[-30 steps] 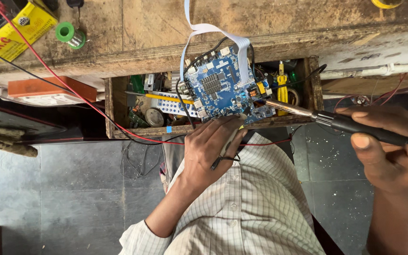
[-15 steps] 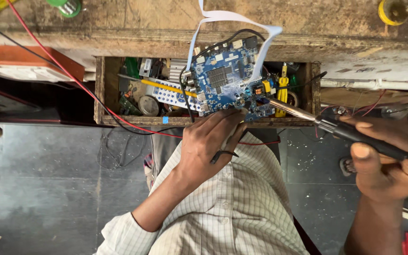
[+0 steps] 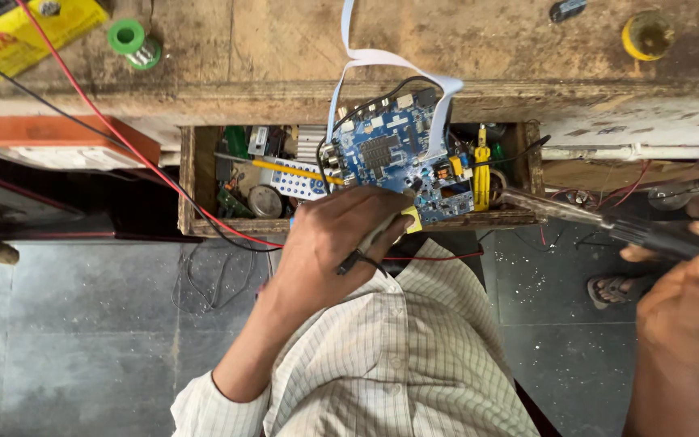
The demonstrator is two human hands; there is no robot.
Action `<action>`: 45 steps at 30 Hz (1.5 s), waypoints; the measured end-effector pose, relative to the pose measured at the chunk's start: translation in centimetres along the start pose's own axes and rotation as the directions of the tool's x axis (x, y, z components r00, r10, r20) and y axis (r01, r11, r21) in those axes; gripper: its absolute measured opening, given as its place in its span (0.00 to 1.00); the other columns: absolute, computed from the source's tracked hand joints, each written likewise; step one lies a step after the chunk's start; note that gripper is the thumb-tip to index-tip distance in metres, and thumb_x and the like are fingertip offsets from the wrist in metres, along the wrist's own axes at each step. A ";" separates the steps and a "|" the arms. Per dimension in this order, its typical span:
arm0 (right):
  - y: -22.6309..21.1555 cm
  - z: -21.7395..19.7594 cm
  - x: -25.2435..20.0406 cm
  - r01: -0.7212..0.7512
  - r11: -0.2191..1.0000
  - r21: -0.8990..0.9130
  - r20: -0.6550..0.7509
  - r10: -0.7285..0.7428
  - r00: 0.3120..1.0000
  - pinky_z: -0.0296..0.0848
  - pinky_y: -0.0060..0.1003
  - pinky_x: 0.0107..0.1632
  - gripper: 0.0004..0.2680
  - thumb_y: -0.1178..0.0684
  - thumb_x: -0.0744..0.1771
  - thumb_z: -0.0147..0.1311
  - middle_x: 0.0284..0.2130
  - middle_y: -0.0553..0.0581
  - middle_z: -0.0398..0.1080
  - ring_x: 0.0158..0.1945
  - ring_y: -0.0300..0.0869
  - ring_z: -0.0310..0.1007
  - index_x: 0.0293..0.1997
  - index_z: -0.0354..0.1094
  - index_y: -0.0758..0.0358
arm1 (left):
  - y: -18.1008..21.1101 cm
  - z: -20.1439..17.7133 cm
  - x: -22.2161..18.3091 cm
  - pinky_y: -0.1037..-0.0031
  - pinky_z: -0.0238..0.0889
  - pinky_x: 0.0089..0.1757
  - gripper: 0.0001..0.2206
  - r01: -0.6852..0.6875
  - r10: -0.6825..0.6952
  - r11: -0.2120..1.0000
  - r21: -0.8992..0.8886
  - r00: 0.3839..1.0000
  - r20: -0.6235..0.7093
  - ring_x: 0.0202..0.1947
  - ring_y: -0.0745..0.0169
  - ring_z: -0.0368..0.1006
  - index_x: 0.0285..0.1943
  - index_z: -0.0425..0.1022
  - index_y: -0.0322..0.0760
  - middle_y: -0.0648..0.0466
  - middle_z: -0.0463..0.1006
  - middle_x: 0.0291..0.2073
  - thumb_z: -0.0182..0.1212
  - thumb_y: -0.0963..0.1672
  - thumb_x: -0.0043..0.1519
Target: The person performs repairs on a circuit board by using a soldering iron to apply solder to components, testing connections with probes from a multimeter, and using pliers to manipulate wires.
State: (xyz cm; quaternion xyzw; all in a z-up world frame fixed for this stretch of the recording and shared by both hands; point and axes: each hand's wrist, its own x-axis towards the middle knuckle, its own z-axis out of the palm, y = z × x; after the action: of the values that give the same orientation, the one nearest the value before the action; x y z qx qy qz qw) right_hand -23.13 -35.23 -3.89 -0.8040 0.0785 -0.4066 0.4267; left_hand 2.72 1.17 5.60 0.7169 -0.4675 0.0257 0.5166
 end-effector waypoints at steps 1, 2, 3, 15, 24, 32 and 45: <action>-0.6 0.9 0.3 0.018 0.999 0.050 -0.021 -0.016 1.000 0.82 0.44 0.47 0.15 0.49 0.80 0.45 0.49 0.69 0.66 0.40 0.52 0.77 0.59 0.54 0.78 | 0.2 0.2 0.1 0.66 0.74 0.43 0.08 0.020 -0.020 1.000 0.014 1.000 0.006 0.42 0.50 0.81 0.51 0.80 0.33 0.48 0.83 0.44 0.67 0.40 0.64; -1.6 1.6 0.5 0.019 0.991 0.133 -0.019 -0.017 1.000 0.81 0.44 0.45 0.15 0.48 0.79 0.48 0.47 0.67 0.67 0.39 0.51 0.77 0.57 0.56 0.77 | 0.3 0.7 0.3 0.65 0.74 0.41 0.08 0.039 -0.039 0.999 0.028 0.999 0.012 0.40 0.50 0.81 0.50 0.80 0.33 0.48 0.83 0.42 0.67 0.40 0.63; -2.7 2.4 0.9 0.019 0.986 0.168 -0.024 -0.015 1.000 0.81 0.44 0.44 0.15 0.48 0.78 0.50 0.47 0.65 0.67 0.39 0.51 0.77 0.55 0.57 0.77 | 0.5 1.1 0.4 0.65 0.73 0.40 0.08 0.061 -0.062 0.997 0.043 0.998 0.018 0.38 0.49 0.81 0.49 0.81 0.33 0.47 0.83 0.41 0.68 0.40 0.62; -6.9 5.2 3.7 0.001 0.989 0.146 -0.021 0.002 1.000 0.82 0.41 0.42 0.15 0.46 0.77 0.56 0.48 0.60 0.65 0.36 0.51 0.78 0.51 0.62 0.73 | 0.4 1.7 0.6 0.69 0.74 0.41 0.08 0.159 -0.160 0.986 -0.055 0.987 -0.004 0.38 0.53 0.82 0.49 0.80 0.32 0.48 0.84 0.40 0.68 0.40 0.63; -7.2 6.0 4.2 0.061 0.984 0.167 0.020 -0.065 0.998 0.85 0.43 0.42 0.16 0.47 0.77 0.57 0.44 0.64 0.70 0.37 0.52 0.78 0.52 0.64 0.77 | 0.2 1.6 0.6 0.70 0.74 0.43 0.09 0.178 -0.174 0.983 -0.049 0.982 0.071 0.40 0.54 0.83 0.51 0.81 0.34 0.49 0.84 0.42 0.68 0.40 0.63; -7.4 6.3 3.6 -0.054 0.978 0.204 -0.054 0.066 0.996 0.80 0.43 0.38 0.13 0.52 0.76 0.61 0.36 0.65 0.72 0.31 0.51 0.78 0.49 0.66 0.78 | 0.3 1.6 0.4 0.68 0.74 0.46 0.11 0.153 -0.151 0.988 -0.018 0.985 0.084 0.45 0.51 0.82 0.53 0.81 0.34 0.47 0.84 0.45 0.67 0.40 0.62; -9.2 8.0 3.1 -0.069 0.962 0.263 -0.153 0.113 0.982 0.82 0.44 0.37 0.10 0.53 0.77 0.57 0.39 0.63 0.72 0.36 0.50 0.79 0.50 0.65 0.74 | 0.7 2.0 -0.3 0.66 0.75 0.48 0.11 0.094 -0.095 0.995 0.029 0.994 0.055 0.46 0.50 0.82 0.54 0.79 0.33 0.46 0.83 0.48 0.67 0.40 0.63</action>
State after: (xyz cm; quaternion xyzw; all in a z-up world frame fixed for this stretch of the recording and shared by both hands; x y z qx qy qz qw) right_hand -17.36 -25.99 2.40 -0.7005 0.0977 -0.4592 0.5375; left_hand 1.17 -0.16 5.00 0.7454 -0.4472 -0.0130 0.4943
